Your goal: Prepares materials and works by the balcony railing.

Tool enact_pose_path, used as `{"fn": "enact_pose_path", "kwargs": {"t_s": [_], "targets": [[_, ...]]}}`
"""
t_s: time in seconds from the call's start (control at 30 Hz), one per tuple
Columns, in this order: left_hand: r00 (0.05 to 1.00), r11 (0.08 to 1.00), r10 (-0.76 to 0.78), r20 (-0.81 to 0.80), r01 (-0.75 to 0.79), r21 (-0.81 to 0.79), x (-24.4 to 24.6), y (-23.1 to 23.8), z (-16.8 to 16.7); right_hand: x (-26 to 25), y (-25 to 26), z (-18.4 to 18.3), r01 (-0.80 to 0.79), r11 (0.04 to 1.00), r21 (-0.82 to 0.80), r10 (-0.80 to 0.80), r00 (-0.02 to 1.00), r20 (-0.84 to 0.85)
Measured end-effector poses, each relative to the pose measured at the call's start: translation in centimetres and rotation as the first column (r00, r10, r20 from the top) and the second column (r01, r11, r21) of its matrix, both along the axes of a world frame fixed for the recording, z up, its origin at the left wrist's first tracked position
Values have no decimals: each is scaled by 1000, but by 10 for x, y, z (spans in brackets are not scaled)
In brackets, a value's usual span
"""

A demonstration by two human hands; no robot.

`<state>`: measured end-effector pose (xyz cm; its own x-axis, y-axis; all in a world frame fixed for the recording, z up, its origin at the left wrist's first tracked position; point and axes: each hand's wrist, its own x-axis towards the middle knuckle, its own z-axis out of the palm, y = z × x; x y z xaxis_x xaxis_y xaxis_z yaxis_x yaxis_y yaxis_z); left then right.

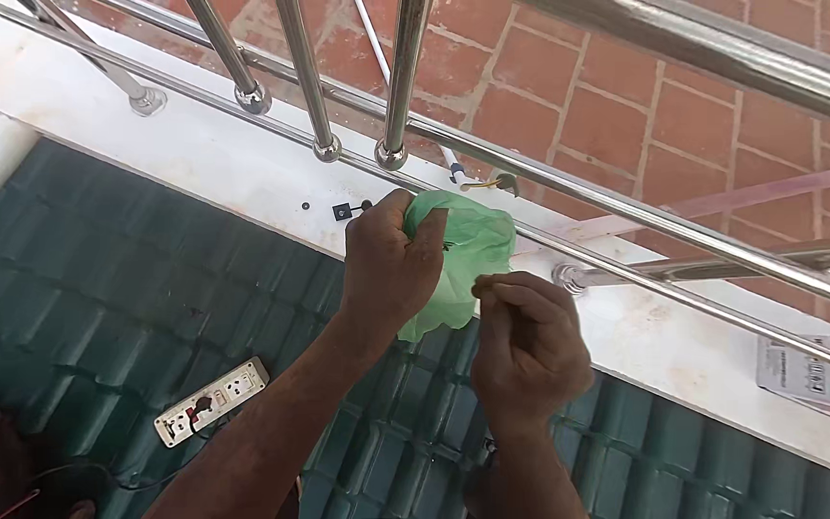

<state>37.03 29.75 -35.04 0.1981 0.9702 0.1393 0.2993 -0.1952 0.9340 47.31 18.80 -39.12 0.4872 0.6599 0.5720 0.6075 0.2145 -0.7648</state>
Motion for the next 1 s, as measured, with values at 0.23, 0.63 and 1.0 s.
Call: {"fn": "enact_pose_path", "kwargs": {"t_s": [0.23, 0.63, 1.0], "targets": [[1000, 1000, 17, 21, -16, -25, -3, -10, -2, 21, 41, -44, -114, 598, -793, -63, 980, -189], [997, 987, -14, 80, 1, 158, -3, -4, -7, 66, 97, -52, -125, 183, -975, 422, 906, -37], [996, 966, 46, 81, -65, 250, -4, -2, -36, 108, 107, -89, -100, 90, -991, 384, 921, -58]]}}
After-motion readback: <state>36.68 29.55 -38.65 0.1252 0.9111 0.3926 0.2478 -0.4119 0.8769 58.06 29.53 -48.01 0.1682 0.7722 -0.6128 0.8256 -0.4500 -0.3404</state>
